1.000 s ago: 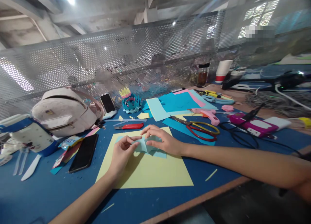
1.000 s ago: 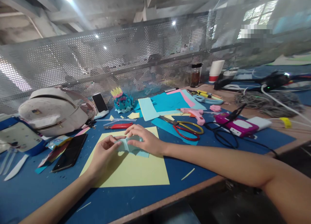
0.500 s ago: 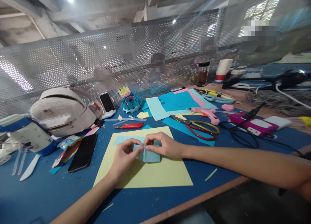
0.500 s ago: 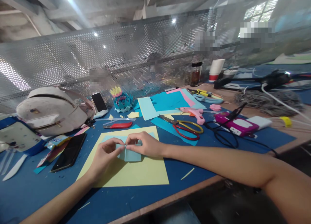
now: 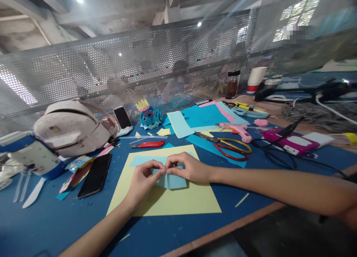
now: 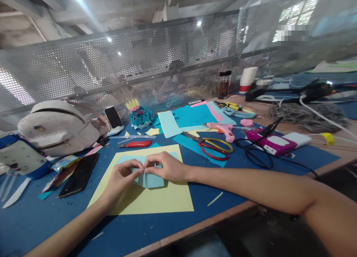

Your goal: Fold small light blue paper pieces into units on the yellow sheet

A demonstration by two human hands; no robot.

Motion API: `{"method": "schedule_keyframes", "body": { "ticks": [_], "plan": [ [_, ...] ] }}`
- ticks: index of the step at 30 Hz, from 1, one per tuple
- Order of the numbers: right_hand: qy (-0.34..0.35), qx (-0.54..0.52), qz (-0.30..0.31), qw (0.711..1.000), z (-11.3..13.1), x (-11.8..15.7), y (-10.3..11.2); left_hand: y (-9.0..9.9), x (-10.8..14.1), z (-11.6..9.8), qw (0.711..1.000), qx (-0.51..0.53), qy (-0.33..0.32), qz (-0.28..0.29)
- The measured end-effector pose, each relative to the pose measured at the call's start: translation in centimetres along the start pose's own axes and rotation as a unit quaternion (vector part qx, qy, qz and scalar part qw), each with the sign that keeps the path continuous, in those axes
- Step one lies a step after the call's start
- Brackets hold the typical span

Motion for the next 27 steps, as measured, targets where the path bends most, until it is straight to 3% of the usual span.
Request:
{"method": "schedule_keyframes", "body": {
  "ticks": [13, 27],
  "plan": [
    [-0.014, -0.001, -0.004, 1.000, -0.16, -0.03, -0.07, -0.20, -0.06, -0.08, 1.000, -0.009, 0.005, 0.009],
    [-0.037, -0.015, -0.017, 0.999, -0.37, -0.06, -0.04, 0.00, 0.29, 0.23, 1.000, -0.014, 0.013, -0.019]
  ]
}}
Point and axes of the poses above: each hand's wrist, its own x-axis away from the middle knuckle, its own y-axis out of the back of the hand, z = x × y, the point moved 8 cm from there along -x, towards the middle knuckle, and after that the axes turned 10 degrees about -y, right-handed, at the moved point
